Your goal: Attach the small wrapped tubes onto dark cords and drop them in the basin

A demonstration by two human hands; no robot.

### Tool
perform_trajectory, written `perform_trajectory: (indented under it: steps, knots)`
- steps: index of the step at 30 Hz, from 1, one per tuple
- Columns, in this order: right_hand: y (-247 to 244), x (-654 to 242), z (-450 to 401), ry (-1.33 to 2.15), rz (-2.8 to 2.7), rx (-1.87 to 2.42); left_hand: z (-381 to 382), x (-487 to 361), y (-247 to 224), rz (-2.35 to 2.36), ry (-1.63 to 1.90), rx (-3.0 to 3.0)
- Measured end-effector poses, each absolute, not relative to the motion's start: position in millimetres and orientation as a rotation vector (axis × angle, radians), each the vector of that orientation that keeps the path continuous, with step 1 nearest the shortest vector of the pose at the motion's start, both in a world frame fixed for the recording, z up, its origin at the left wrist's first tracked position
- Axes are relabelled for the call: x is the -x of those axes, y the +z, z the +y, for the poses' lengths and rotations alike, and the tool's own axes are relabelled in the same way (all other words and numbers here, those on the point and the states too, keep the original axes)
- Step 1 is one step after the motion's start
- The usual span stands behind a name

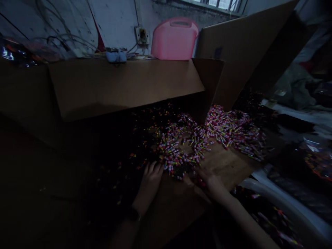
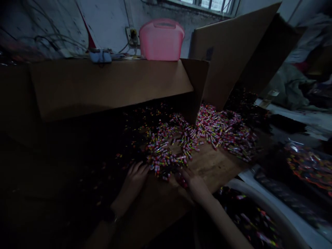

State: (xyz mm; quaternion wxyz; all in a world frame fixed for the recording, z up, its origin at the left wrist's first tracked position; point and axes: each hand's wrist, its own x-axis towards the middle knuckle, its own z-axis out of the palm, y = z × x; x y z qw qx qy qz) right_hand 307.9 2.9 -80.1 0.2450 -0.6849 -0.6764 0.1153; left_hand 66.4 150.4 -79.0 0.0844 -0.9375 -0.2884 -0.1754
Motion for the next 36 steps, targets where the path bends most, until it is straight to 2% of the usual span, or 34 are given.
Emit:
perform_trajectory:
  steps: [6,9,12,17,23,28,32,36]
  knots:
    - [-74.0,-316.2,21.3,0.223,-1.973,1.858,134.9,-74.0,-64.9,-0.630,-0.358,2.834]
    - [-76.1,-309.3,18.6,0.303,-1.746,1.798,125.7,-80.2,-70.0,-0.675,-0.304,2.834]
    - [-79.6,-291.8,10.0,0.526,-1.375,1.726,111.7,-88.6,-78.4,-0.815,-0.362,2.809]
    - [-83.0,-256.2,4.5,0.826,-0.878,1.601,82.3,-105.1,-82.6,-0.990,-0.563,2.944]
    - [-85.7,-245.0,10.5,0.900,-0.655,1.574,81.1,-115.6,-96.2,-1.408,-1.172,3.096]
    - [-87.9,-239.8,10.5,0.939,-0.545,1.496,86.4,-105.0,-90.8,-1.624,-1.266,2.997]
    - [-92.3,-226.5,11.6,0.873,-0.497,1.476,70.8,-100.9,-74.3,-1.906,-1.448,2.844]
    - [-99.7,-210.6,5.7,0.631,-0.544,1.541,50.1,-109.0,-75.0,-2.040,-1.718,2.839]
